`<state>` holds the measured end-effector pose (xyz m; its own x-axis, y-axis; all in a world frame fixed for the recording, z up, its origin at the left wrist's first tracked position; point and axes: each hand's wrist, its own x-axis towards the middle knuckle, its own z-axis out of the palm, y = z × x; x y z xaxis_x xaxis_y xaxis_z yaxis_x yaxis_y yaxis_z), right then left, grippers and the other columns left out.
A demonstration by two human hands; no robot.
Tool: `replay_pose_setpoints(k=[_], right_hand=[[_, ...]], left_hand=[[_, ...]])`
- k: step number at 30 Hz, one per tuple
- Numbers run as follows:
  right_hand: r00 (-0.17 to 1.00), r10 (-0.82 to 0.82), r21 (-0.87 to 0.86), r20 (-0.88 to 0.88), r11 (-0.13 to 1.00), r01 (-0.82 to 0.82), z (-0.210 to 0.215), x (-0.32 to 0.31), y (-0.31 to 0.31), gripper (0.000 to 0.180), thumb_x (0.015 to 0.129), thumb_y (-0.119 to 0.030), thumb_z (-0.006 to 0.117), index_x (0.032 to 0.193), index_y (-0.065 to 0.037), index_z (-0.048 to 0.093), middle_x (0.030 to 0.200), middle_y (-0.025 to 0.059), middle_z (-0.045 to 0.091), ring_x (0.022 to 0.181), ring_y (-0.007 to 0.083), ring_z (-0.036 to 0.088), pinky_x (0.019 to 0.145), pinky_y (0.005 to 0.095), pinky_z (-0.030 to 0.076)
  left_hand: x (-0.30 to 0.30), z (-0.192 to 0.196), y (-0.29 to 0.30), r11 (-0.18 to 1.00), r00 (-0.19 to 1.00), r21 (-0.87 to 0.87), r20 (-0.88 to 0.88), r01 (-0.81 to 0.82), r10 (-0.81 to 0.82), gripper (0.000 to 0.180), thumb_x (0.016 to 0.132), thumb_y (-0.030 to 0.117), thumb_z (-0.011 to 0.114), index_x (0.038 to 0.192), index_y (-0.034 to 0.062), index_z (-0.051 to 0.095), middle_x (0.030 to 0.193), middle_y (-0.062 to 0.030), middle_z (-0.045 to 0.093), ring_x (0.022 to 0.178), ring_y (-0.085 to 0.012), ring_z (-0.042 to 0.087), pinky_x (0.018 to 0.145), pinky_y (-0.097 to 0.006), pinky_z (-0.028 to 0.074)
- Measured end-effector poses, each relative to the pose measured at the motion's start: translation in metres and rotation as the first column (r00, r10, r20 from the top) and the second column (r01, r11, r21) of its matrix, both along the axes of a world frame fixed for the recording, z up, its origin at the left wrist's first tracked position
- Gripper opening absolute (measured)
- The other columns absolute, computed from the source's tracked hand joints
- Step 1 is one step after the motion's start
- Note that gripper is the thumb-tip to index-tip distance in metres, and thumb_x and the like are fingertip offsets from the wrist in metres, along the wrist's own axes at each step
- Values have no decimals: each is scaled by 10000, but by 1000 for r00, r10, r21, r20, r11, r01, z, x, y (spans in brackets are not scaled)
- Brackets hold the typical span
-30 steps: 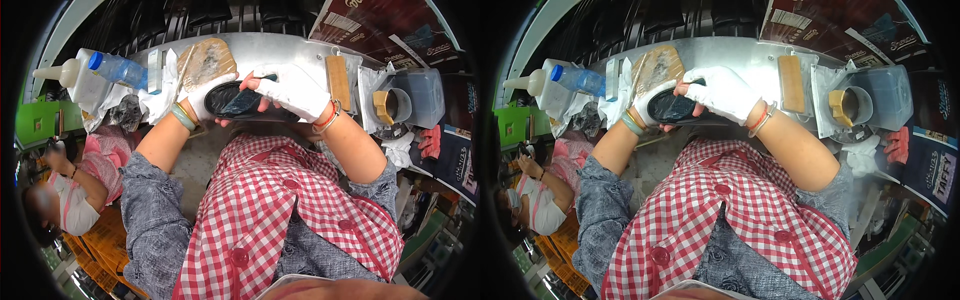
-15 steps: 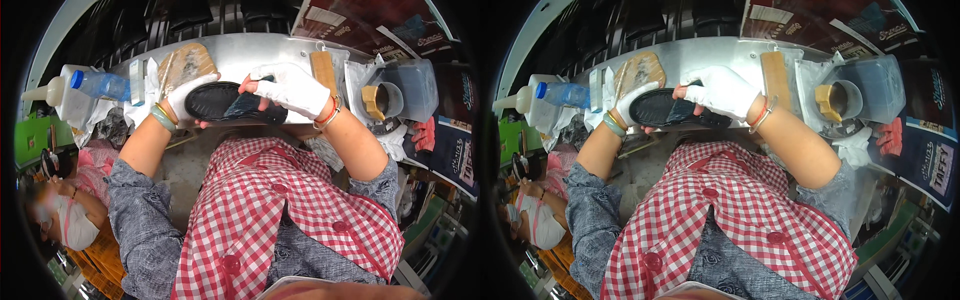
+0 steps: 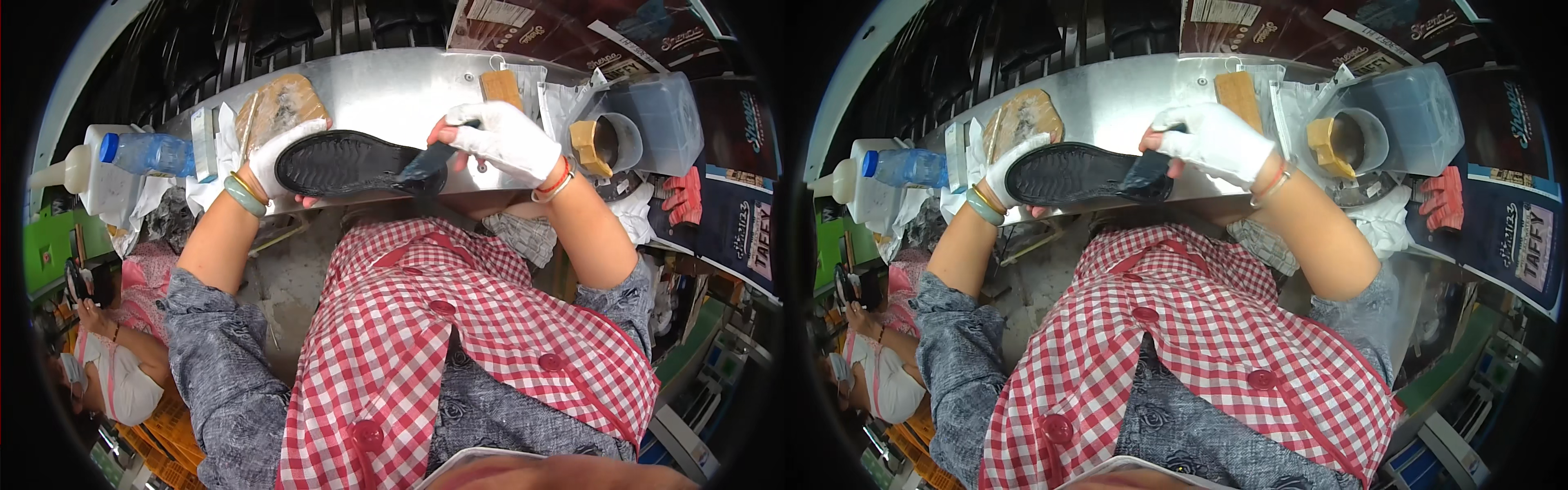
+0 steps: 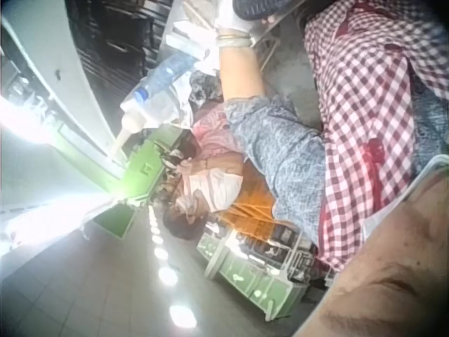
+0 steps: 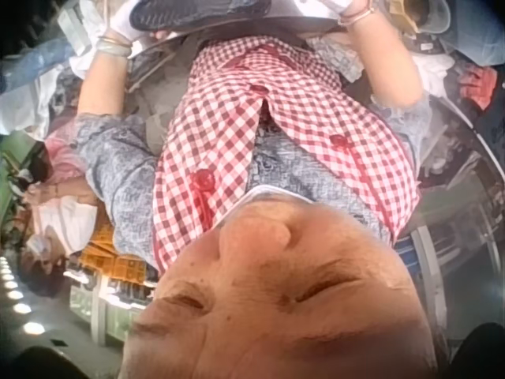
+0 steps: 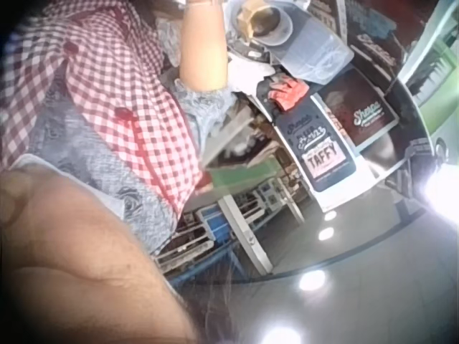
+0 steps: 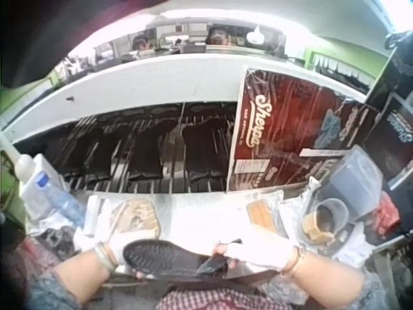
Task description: The person scrubs the soles of black sandals using a green abrasive pad. They repeatedly dip the pad into a container of liquid and scrub the textured bottom of each sandal. The person handles the sandals one at a time, turning them over to clean different areas of the sole.
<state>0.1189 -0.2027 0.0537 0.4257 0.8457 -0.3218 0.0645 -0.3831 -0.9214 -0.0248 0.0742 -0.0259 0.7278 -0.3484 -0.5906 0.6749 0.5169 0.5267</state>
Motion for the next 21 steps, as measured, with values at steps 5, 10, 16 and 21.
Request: replay_pose_setpoints(k=[5,10,16,21], right_hand=[[970,-237,134,-54,961,242,21,-10,-20,241,883,-242,594,981,-29,649,746,18,621,556,61,563,527,170,405],[902,-410,382,-133,819,428,12,-45,-7,134,858,-76,609,975,-27,650,696,-3,595,585,38,542,530,181,419],[832,-290,554,473,832,-24,-12,-84,2,142,802,8,603,936,-7,649,821,101,670,758,186,673,688,265,534],[794,-594,593,132,689,417,7,-66,-29,169,876,-71,590,1017,10,633,821,57,642,676,108,621,587,207,470]], left_hand=[[-11,7,-31,964,977,-165,-75,-208,198,552,924,455,352,1132,-28,520,922,-223,633,437,-269,555,354,-336,426],[-9,3,-72,915,914,-243,173,-322,367,576,908,523,327,1127,34,537,974,-183,633,424,-257,520,359,-319,396],[20,37,-115,690,698,-110,-127,-716,704,563,904,526,348,1061,34,575,952,-142,645,606,-277,604,447,-337,489],[5,6,-84,915,880,-320,322,-246,349,621,875,559,399,1206,46,509,1078,-133,614,865,-253,625,587,-380,538]])
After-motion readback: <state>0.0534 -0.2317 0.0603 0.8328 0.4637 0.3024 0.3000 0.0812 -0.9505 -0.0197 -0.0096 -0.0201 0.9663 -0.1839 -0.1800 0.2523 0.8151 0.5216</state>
